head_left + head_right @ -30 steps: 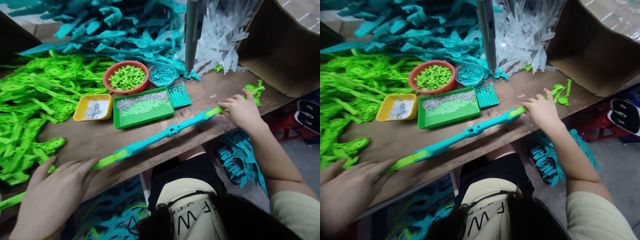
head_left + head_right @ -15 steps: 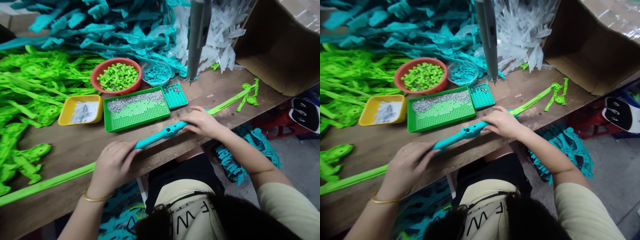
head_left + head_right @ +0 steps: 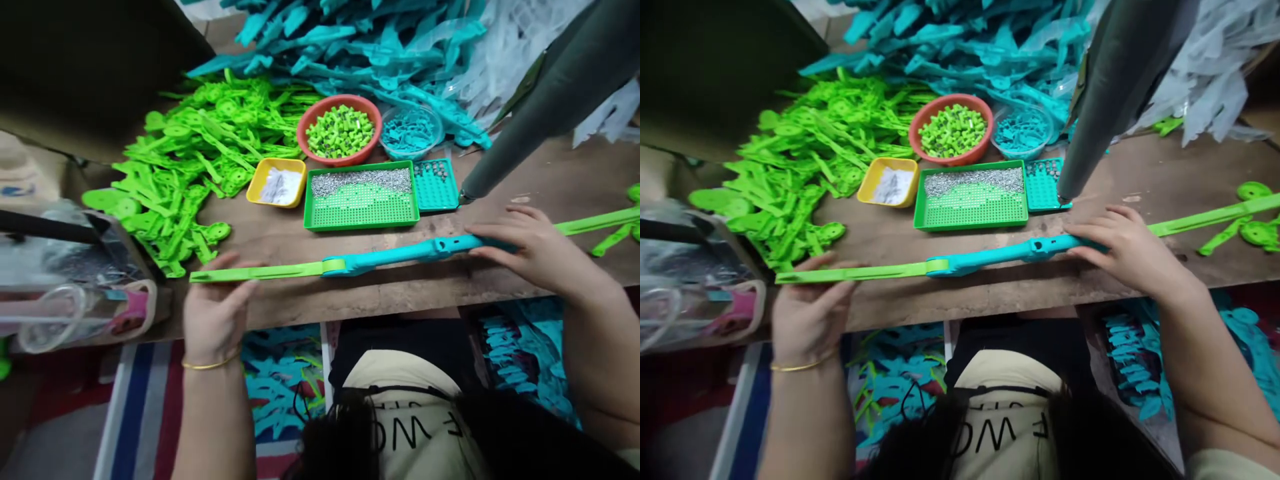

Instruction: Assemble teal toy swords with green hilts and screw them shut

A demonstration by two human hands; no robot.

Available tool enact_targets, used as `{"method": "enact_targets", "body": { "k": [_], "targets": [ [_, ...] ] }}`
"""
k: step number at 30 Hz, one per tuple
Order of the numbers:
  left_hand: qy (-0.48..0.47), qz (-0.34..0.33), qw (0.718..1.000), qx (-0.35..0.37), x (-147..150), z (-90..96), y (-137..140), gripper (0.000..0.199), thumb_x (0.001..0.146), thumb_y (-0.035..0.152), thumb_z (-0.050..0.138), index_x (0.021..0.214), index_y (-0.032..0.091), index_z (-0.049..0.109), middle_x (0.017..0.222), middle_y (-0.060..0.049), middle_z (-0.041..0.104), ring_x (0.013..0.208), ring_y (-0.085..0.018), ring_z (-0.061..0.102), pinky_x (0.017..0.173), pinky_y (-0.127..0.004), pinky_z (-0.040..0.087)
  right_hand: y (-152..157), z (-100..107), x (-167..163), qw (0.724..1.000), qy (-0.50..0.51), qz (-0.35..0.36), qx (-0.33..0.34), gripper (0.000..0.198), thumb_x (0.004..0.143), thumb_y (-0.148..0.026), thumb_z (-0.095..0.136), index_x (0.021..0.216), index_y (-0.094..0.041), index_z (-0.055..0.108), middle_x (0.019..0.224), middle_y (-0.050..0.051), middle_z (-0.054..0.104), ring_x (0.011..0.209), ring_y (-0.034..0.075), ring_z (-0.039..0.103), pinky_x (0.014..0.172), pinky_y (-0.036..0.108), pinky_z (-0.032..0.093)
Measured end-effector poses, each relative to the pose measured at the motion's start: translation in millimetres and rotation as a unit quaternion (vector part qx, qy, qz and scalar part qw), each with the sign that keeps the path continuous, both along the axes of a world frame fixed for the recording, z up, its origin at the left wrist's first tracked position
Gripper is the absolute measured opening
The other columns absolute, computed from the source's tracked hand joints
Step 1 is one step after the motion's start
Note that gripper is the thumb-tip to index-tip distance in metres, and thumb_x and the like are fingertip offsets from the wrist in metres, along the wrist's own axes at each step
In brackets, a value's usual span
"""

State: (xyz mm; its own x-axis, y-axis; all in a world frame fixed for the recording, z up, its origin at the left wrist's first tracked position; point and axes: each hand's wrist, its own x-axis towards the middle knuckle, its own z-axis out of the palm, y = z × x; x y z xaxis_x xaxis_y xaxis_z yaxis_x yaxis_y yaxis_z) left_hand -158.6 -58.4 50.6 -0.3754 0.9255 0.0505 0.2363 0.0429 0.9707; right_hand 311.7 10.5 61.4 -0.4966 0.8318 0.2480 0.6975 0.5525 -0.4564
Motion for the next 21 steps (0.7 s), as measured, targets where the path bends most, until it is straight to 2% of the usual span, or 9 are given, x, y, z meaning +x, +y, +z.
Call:
{"method": "enact_targets", "body": {
  "k": [2, 4, 5, 7, 10, 13, 15, 18, 21],
  "targets": [
    [-0.056, -0.008, 0.998, 0.003, 17, -10.7, -3, 0.038, 0.058, 0.022, 0.086, 0.091, 0.019, 0.067, 0.089, -0.001, 0.071, 0.087, -0.017, 0.068, 0.085, -0.034, 0.057, -9, 19, -24, 0.993, 0.109, -0.041, -0.004, 0.039, 0.081, -0.041, 0.07, 0.118, -0.032, 0.064, 0.107, 0.002, 0.07, 0.097, 0.02, 0.065, 0.091, 0.037, 0.049],
    [-0.044, -0.047, 0.998, 0.028, 33, -15.0, -8, 0.031, 0.059, 0.015, 0.085, 0.085, 0.018, 0.068, 0.09, -0.002, 0.07, 0.086, -0.017, 0.068, 0.085, -0.036, 0.058, -19, 30, -66, 0.977, 0.207, -0.051, -0.005, 0.037, 0.08, -0.029, 0.073, 0.115, -0.027, 0.063, 0.108, 0.001, 0.069, 0.097, 0.016, 0.065, 0.086, 0.031, 0.052],
    [-0.034, -0.075, 0.996, 0.033, 39, -15.2, -10, 0.029, 0.061, 0.013, 0.083, 0.086, 0.019, 0.068, 0.092, -0.002, 0.07, 0.087, -0.018, 0.068, 0.085, -0.037, 0.058, -24, 31, -91, 0.979, 0.204, -0.013, 0.001, 0.028, 0.083, -0.028, 0.07, 0.109, -0.024, 0.064, 0.105, 0.002, 0.069, 0.099, 0.017, 0.065, 0.087, 0.031, 0.052],
    [-0.019, -0.132, 0.991, 0.032, 47, -14.1, -13, 0.029, 0.065, 0.009, 0.08, 0.089, 0.02, 0.069, 0.093, -0.003, 0.069, 0.087, -0.019, 0.068, 0.084, -0.037, 0.058, -32, 23, -142, 0.988, 0.131, 0.077, -0.002, 0.018, 0.09, -0.029, 0.059, 0.103, -0.017, 0.064, 0.105, 0.005, 0.069, 0.101, 0.019, 0.063, 0.087, 0.034, 0.051],
    [0.0, -0.219, 0.975, 0.047, 56, -15.2, -10, 0.031, 0.068, 0.011, 0.079, 0.095, 0.022, 0.068, 0.095, -0.005, 0.069, 0.092, -0.02, 0.067, 0.083, -0.037, 0.057, -37, -1, -191, 0.992, 0.05, 0.115, -0.025, 0.018, 0.093, -0.026, 0.051, 0.093, -0.014, 0.065, 0.095, 0.006, 0.069, 0.092, 0.02, 0.062, 0.091, 0.037, 0.047],
    [0.07, -0.27, 0.958, 0.061, 65, -19.6, -3, 0.03, 0.069, 0.015, 0.079, 0.097, 0.021, 0.069, 0.096, -0.006, 0.068, 0.092, -0.018, 0.065, 0.081, -0.032, 0.057, -39, -18, -201, 0.991, 0.064, 0.104, -0.053, 0.018, 0.094, -0.024, 0.05, 0.091, -0.014, 0.065, 0.088, 0.005, 0.068, 0.086, 0.017, 0.061, 0.098, 0.036, 0.043],
    [0.115, -0.274, 0.952, 0.07, 71, -21.9, 3, 0.024, 0.07, 0.015, 0.078, 0.092, 0.02, 0.069, 0.092, -0.004, 0.068, 0.086, -0.016, 0.065, 0.077, -0.029, 0.056, -38, -21, -197, 0.987, 0.1, 0.108, -0.068, 0.019, 0.095, -0.025, 0.049, 0.089, -0.015, 0.064, 0.087, 0.005, 0.068, 0.085, 0.016, 0.059, 0.091, 0.033, 0.043],
    [0.133, -0.278, 0.946, 0.096, 74, -24.1, 8, 0.02, 0.071, 0.014, 0.077, 0.087, 0.02, 0.067, 0.085, -0.002, 0.068, 0.08, -0.015, 0.065, 0.073, -0.027, 0.056, -35, -23, -196, 0.981, 0.129, 0.118, -0.088, 0.019, 0.093, -0.025, 0.05, 0.082, -0.016, 0.062, 0.084, 0.005, 0.067, 0.081, 0.016, 0.057, 0.08, 0.03, 0.043],
    [0.13, -0.295, 0.941, 0.1, 68, -22.1, 9, 0.02, 0.072, 0.014, 0.076, 0.088, 0.021, 0.067, 0.086, -0.002, 0.069, 0.081, -0.015, 0.066, 0.074, -0.027, 0.056, -33, -24, -203, 0.982, 0.115, 0.103, -0.107, 0.018, 0.092, -0.025, 0.053, 0.081, -0.017, 0.063, 0.081, 0.003, 0.068, 0.08, 0.016, 0.058, 0.079, 0.03, 0.042]
  ]
}}
